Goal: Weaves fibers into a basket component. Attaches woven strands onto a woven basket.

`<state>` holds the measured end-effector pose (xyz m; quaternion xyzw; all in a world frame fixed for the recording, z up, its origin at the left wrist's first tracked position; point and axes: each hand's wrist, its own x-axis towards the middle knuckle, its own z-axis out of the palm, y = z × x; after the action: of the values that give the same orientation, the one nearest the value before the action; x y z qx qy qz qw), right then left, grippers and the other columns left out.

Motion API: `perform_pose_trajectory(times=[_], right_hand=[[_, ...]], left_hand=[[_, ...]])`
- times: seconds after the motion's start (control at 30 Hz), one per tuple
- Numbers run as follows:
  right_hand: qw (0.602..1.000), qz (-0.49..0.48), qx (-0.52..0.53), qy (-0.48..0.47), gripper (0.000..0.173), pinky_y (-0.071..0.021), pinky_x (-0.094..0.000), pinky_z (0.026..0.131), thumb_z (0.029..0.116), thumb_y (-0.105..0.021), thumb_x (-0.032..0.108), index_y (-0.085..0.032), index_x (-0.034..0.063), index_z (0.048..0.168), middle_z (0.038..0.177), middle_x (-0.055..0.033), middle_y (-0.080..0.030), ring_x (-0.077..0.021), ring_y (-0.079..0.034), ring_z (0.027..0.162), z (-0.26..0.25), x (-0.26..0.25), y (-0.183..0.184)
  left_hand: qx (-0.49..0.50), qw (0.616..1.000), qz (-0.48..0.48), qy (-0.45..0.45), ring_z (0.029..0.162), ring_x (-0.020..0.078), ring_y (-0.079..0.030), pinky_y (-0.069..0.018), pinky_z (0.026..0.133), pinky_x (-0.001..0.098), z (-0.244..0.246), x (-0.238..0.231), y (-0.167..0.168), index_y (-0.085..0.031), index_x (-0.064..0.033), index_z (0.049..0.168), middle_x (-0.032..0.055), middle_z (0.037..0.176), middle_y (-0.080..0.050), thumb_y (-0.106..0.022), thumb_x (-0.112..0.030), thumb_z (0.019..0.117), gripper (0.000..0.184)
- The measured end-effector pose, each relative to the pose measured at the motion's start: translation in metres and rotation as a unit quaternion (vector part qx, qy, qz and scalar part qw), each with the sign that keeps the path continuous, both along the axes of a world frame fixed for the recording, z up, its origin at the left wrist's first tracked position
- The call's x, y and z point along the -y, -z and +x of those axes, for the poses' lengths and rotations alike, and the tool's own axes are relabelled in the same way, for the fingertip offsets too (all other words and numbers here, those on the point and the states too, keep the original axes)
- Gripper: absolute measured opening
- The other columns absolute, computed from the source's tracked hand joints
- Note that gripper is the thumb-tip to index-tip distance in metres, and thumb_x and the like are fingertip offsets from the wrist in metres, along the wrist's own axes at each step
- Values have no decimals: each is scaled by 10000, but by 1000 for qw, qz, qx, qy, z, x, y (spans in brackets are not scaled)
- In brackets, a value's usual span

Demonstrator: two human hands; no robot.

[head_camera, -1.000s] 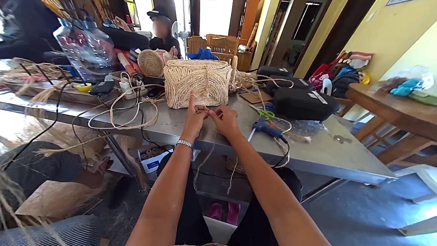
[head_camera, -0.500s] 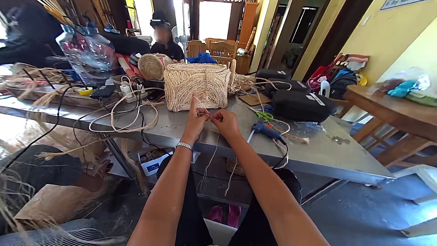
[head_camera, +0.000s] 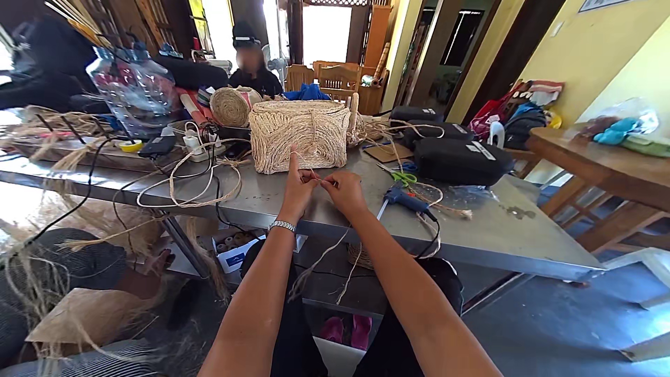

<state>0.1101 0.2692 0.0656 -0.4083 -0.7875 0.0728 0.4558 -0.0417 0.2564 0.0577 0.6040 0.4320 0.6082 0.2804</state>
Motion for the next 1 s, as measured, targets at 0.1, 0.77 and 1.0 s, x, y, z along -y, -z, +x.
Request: perform_pose_trajectory(times=[0.1, 0.77, 1.0], right_hand=[[999, -23, 21, -4, 210, -543, -515, 932, 1016, -652, 185, -751, 1, 1002, 1014, -171, -723, -321, -686, 989, 0, -3, 0], [993, -95, 49, -45, 332, -528, -539, 969, 1108, -426, 156, -681, -55, 1125, 1065, -234, -698, -371, -679, 1050, -1, -5, 0], [991, -116, 26, -64, 346, -545, -515, 863, 1114, -428, 166, -692, -52, 1066, 959, -213, -692, -331, -679, 902, 0, -5, -1]], left_hand=[[-42, 999, -2, -33, 844, 176, -666, -556, 779, 341, 2, 2, -1, 23, -181, 1653, 117, 1054, -678, -609, 6, 975, 946], [-39, 999, -4, -30, 836, 156, -658, -552, 784, 331, 4, 2, -1, 22, -149, 1647, 102, 1034, -680, -624, -29, 988, 930], [48, 999, -10, 12, 801, 160, -708, -600, 803, 335, 2, 5, -1, 7, -170, 1644, 115, 1020, -697, -652, 12, 954, 972]])
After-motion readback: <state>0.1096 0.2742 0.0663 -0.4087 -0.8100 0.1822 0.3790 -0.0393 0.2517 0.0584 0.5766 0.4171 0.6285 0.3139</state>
